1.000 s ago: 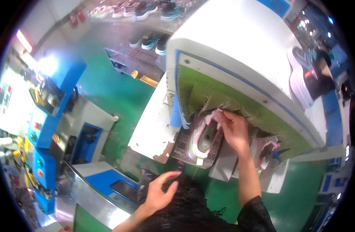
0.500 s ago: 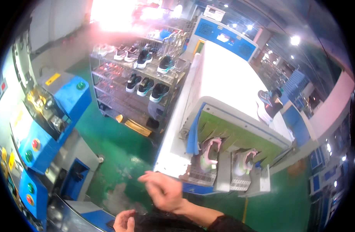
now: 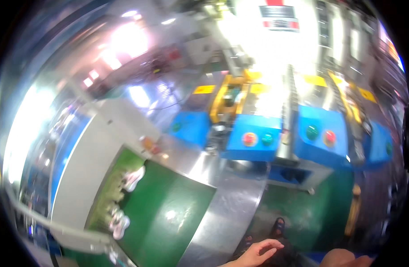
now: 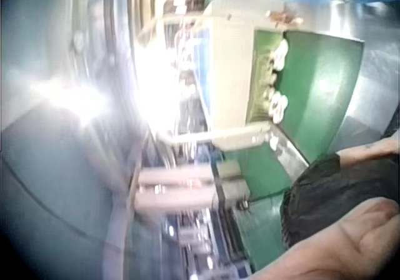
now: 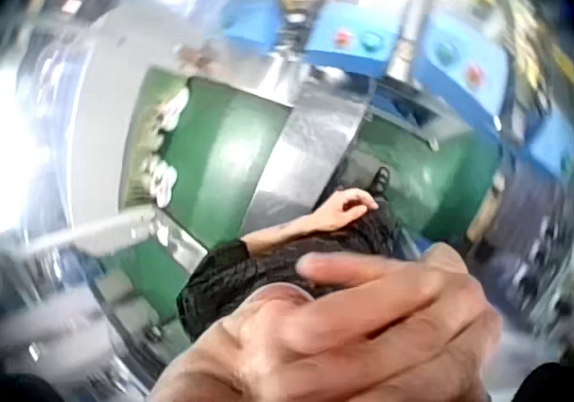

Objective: The person picks up components from a bin, uses a large machine to press them together, and then places the assembled shoes onto a conveyor belt.

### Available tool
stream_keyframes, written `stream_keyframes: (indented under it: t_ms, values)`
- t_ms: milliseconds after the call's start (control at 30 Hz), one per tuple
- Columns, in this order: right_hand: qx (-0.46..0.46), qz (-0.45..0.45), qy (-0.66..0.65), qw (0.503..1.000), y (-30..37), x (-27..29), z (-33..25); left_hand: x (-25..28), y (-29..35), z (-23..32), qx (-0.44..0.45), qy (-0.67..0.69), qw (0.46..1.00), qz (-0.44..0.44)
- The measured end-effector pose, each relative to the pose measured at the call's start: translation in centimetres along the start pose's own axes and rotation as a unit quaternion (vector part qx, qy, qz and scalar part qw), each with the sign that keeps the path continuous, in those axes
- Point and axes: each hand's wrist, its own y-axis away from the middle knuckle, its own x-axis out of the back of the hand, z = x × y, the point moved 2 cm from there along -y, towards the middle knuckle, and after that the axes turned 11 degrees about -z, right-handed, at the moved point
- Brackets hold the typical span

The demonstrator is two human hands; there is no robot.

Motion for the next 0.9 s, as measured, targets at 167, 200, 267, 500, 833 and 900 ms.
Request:
stream_keyframes:
  t_ms: [167,200,267,500,833,900]
  values:
    - [-0.085,-0.214,-0.033,0.972,-5.8,1.9,-1.1,-0.6,0.1,-1.5,-0.044,0.078,0.964,0.249]
    - [-0.098,-0.255,-0.047,0.961,-7.0,1.7,-1.5,-1.0,0.4,-2.1,-0.07,0.095,0.95,0.289]
    - [-0.127,-0.335,-0.07,0.931,-9.6,0.7,-2.7,-1.8,1.0,-2.1,-0.071,0.1,0.933,0.338]
    - [-0.233,-0.615,-0.251,0.71,-13.6,-8.3,0.0,-1.0,3.0,-3.1,-0.089,0.121,0.884,0.444]
    - [-0.135,-0.839,0.169,0.499,7.9,-23.7,22.2,10.7,24.4,-11.1,-0.023,0.01,0.653,0.757]
    - [-0.127,-0.821,0.185,0.524,7.8,-29.4,22.9,14.6,29.3,-13.6,0.071,-0.099,0.598,0.792]
